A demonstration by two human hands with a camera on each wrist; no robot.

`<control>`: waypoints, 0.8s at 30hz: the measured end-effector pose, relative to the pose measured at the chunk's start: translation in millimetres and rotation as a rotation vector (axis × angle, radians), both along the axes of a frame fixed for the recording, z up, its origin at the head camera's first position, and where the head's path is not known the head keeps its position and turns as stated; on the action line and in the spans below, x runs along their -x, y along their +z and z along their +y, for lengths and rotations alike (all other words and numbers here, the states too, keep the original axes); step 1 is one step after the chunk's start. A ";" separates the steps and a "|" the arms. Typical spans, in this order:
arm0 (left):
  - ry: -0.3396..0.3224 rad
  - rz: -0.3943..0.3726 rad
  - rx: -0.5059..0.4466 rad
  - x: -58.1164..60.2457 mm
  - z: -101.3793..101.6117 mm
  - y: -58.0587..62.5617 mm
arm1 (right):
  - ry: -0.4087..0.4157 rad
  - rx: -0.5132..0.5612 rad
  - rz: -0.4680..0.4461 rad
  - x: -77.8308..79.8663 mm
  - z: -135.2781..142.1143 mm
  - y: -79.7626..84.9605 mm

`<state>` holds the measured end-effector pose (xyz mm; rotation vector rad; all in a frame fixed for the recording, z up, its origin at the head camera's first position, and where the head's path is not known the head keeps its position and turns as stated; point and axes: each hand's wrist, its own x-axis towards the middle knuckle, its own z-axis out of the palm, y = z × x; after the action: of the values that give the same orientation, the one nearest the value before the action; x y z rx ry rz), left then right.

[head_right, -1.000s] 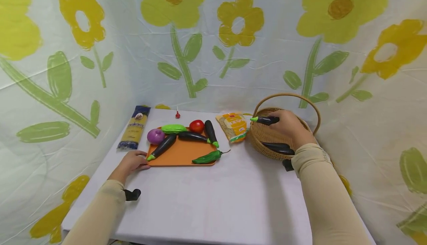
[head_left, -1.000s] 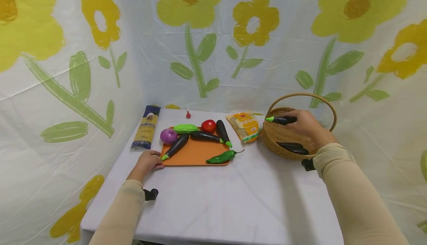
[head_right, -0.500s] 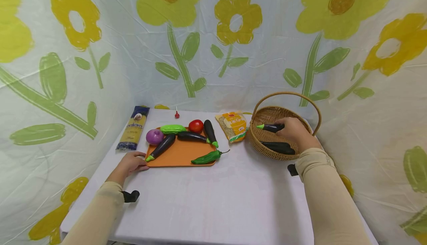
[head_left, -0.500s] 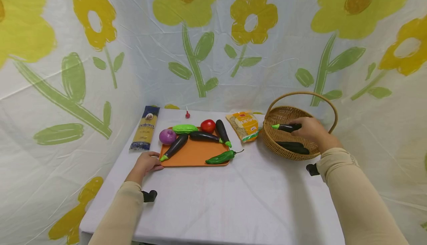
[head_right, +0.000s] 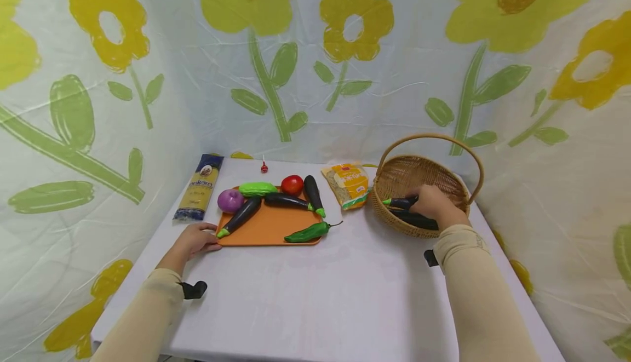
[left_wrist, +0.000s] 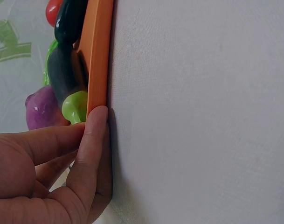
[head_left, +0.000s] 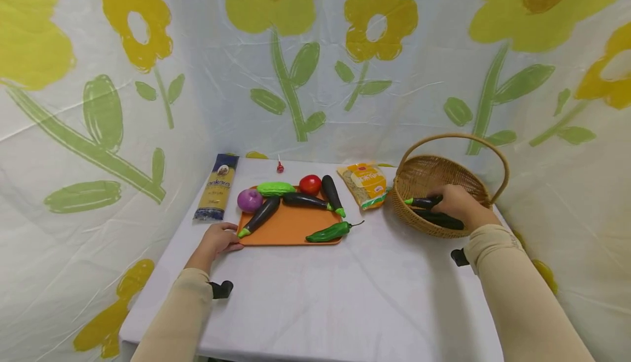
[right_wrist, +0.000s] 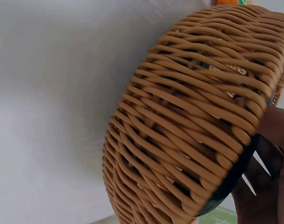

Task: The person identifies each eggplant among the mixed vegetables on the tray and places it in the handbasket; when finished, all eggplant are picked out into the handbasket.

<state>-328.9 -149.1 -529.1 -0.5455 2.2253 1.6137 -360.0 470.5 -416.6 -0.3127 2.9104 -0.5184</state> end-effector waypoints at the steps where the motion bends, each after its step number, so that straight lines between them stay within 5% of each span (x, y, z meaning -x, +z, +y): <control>1: 0.000 0.001 -0.002 0.1 0.8 0.6 | -0.001 -0.007 -0.015 -0.4 0.1 -1.0; 13: 0.001 -0.003 -0.026 0.6 7.0 4.4 | -0.001 -0.025 -0.055 -3.4 5.5 -10.9; 24: 0.016 -0.015 -0.025 -0.3 1.4 1.5 | -0.025 0.016 -0.004 0.8 -1.1 3.6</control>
<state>-328.6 -147.7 -527.6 -0.5673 2.1927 1.6376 -360.9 469.4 -413.0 -0.2781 2.9116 -0.5453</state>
